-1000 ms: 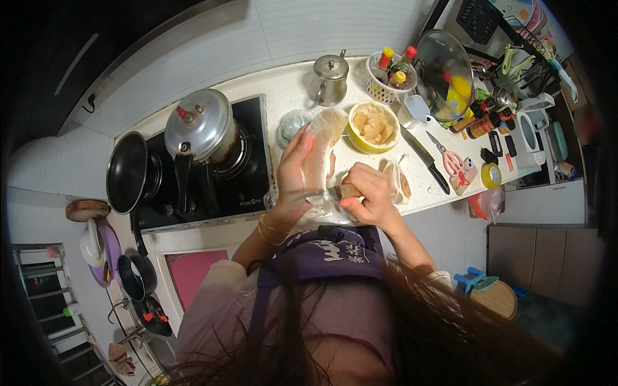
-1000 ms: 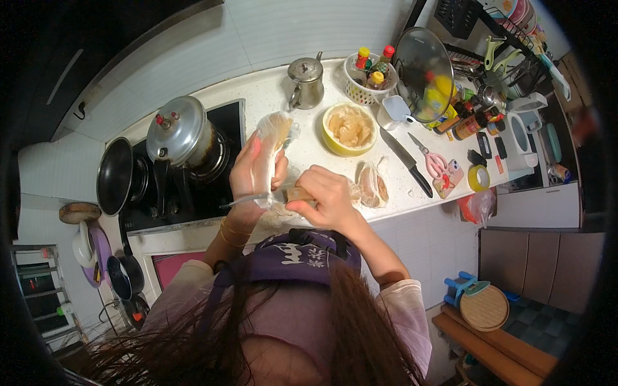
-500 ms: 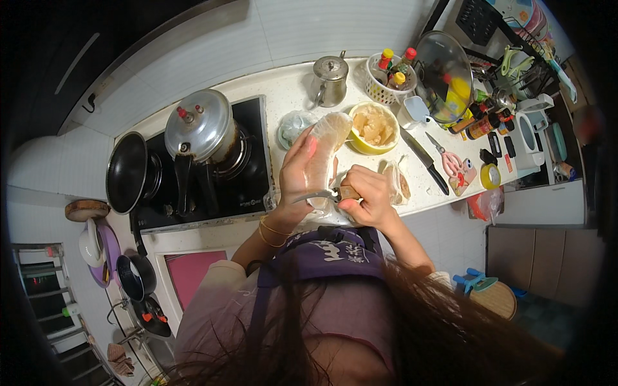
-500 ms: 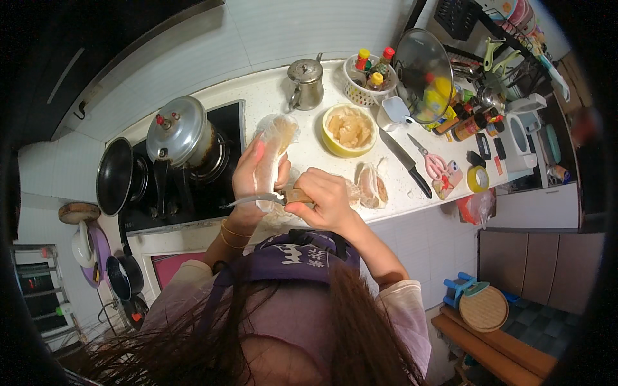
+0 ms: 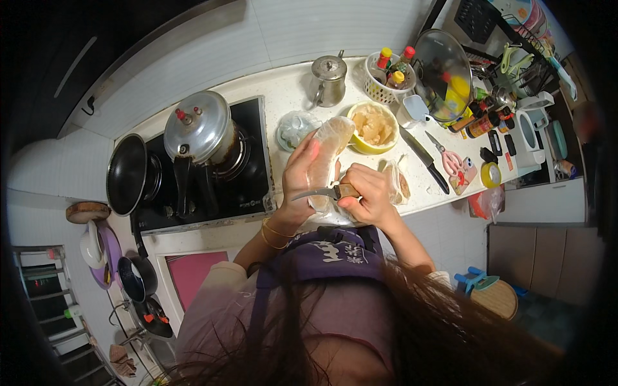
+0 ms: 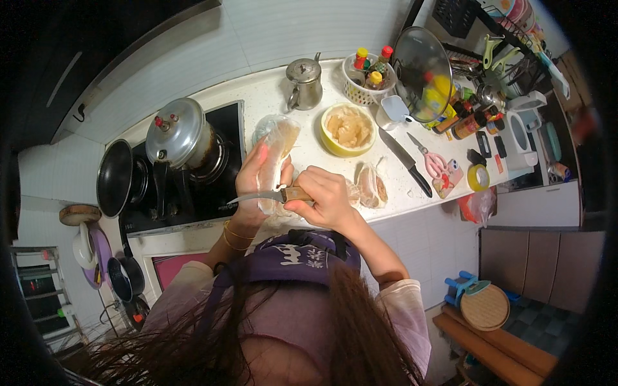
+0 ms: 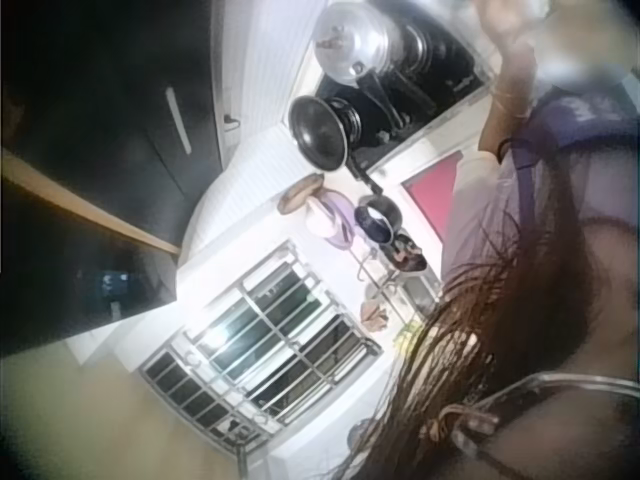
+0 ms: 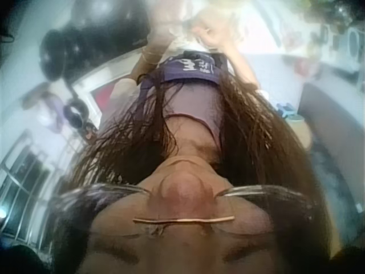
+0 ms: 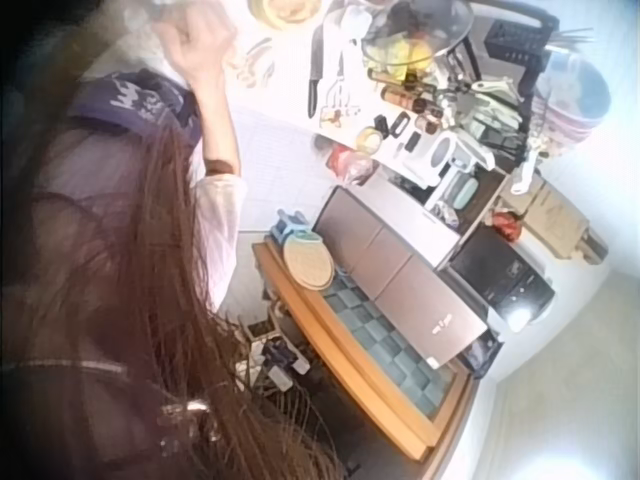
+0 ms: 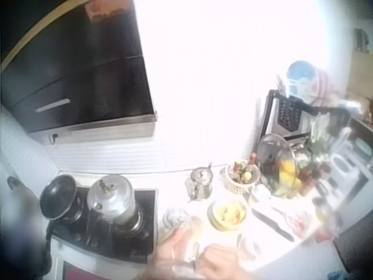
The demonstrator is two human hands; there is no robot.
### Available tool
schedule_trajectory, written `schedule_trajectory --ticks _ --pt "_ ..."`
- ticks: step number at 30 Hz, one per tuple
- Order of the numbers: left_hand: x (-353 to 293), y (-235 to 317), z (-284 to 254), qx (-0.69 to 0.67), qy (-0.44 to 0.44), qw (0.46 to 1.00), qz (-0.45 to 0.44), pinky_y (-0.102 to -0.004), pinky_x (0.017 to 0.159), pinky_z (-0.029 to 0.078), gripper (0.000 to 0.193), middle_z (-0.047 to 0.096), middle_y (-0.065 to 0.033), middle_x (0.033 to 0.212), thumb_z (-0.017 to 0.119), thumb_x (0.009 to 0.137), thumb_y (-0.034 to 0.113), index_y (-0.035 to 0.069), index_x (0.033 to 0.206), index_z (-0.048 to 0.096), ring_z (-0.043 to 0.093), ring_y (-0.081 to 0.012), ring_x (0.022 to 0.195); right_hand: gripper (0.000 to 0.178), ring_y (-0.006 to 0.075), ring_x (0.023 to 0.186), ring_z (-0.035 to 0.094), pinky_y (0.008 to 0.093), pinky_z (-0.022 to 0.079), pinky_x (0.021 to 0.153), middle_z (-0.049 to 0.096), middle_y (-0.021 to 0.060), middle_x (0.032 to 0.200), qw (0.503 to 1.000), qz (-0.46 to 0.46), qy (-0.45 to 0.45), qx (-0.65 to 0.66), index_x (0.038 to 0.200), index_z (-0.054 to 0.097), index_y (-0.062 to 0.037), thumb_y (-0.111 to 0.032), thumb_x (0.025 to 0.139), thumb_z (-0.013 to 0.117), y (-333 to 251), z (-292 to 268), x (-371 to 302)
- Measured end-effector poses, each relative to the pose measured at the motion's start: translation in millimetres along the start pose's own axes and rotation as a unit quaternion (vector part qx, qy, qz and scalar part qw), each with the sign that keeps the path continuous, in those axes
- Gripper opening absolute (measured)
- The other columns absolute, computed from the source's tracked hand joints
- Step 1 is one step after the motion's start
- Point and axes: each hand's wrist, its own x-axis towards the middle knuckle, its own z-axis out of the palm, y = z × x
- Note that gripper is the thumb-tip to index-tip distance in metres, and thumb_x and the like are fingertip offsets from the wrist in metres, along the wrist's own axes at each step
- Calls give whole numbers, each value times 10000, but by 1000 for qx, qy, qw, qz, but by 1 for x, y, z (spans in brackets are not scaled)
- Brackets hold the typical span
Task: The person uses a small knife to peel the outer skin from a large citrus fruit, then separates the segments by hand and places them into a yellow bowl. The person repeats this process with additional fruit pieces on the kitchen counter.
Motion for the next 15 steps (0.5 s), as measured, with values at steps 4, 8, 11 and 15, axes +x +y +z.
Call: schedule_trajectory --ticks 4,8,11,15 --pt "1 0 -4 8 21 1000 -1 -234 669 466 365 566 -50 1041 426 963 255 35 1253 458 548 -109 783 418 254 509 465 332 355 459 446 84 567 1000 17 8 -7 679 513 -29 -406 783 660 6 -4 0" --pt "2 -2 -9 -35 -22 999 -19 -238 676 470 370 570 -50 1030 429 960 258 36 1255 455 552 -113 774 404 259 510 470 334 360 466 460 89 575 991 107 -9 77 690 519 -26 -391 786 663 8 -1 -10" --pt "4 -2 -6 -21 -9 1000 -8 -231 599 427 345 541 -54 927 411 964 267 35 1215 458 513 -117 699 398 258 510 467 336 360 467 460 86 576 990 116 -10 82 692 521 -28 -387 786 664 3 1 -12" --pt "2 -4 13 60 98 993 19 -211 440 348 328 478 -61 735 384 968 294 33 1150 464 433 -118 572 405 251 508 457 335 355 462 443 77 567 999 24 13 -30 689 528 -32 -402 776 668 -1 0 -4"
